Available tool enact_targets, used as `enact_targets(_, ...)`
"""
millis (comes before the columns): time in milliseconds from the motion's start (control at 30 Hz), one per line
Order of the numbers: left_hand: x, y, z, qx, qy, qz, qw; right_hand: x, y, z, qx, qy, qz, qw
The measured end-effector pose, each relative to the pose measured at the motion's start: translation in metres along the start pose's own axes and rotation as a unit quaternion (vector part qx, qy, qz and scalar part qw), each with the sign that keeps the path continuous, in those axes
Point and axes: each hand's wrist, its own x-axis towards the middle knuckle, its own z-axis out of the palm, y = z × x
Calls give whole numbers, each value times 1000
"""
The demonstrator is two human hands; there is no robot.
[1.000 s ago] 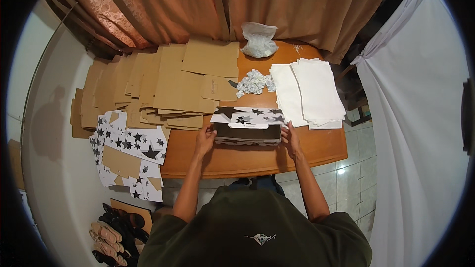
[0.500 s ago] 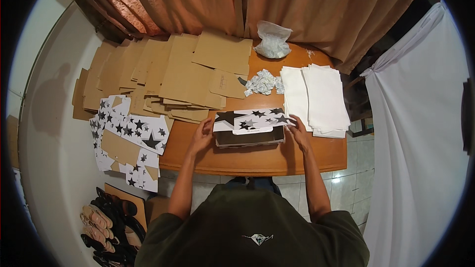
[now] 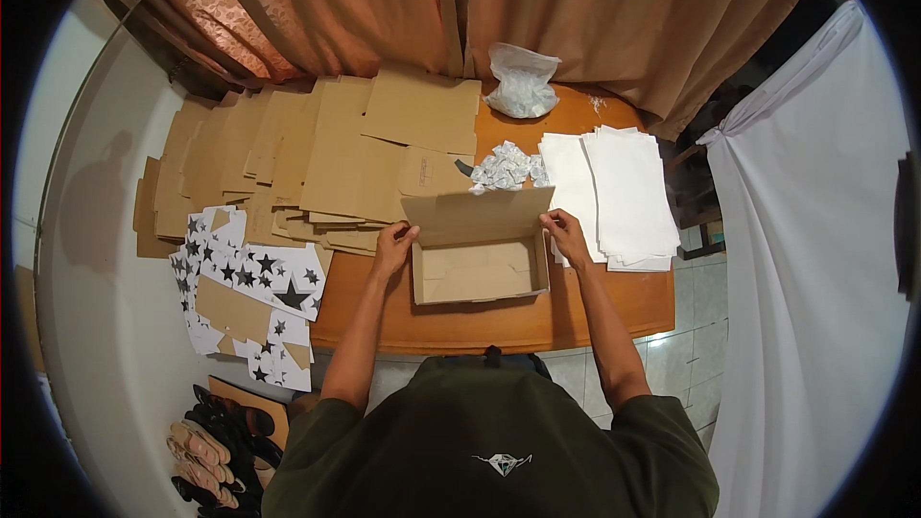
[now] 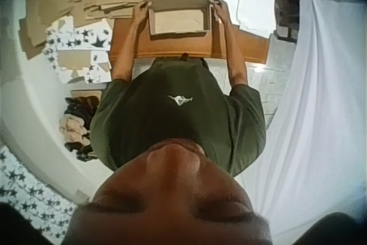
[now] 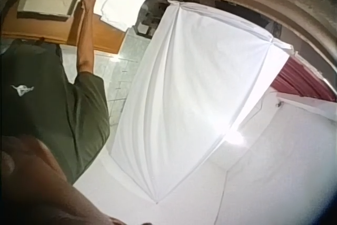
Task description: Folding cardboard sheets into shoe boxes and organizing them on a shelf.
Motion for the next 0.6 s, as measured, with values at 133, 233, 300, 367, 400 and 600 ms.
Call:
enact_targets(133, 7, -2, 13, -35, 64, -17, 997, 4, -6, 19, 12, 59, 23, 998)
enact_targets(233, 20, -3, 18, -49, 59, -105, 992, 13, 9, 16, 7, 79, 36, 996)
enact_targets(300, 24, -7, 17, -53, 60, -178, 981, 15, 8, 19, -4, 74, 64, 995)
enact_targets(367, 29, -9, 15, -62, 50, -208, 975, 18, 10, 19, -14, 72, 89, 993)
enact_targets(400, 31, -9, 16, -70, 39, -232, 969, 20, 12, 18, -8, 69, 108, 992)
enact_targets(600, 31, -12, 18, -70, 32, -218, 973, 18, 16, 18, -12, 72, 90, 993)
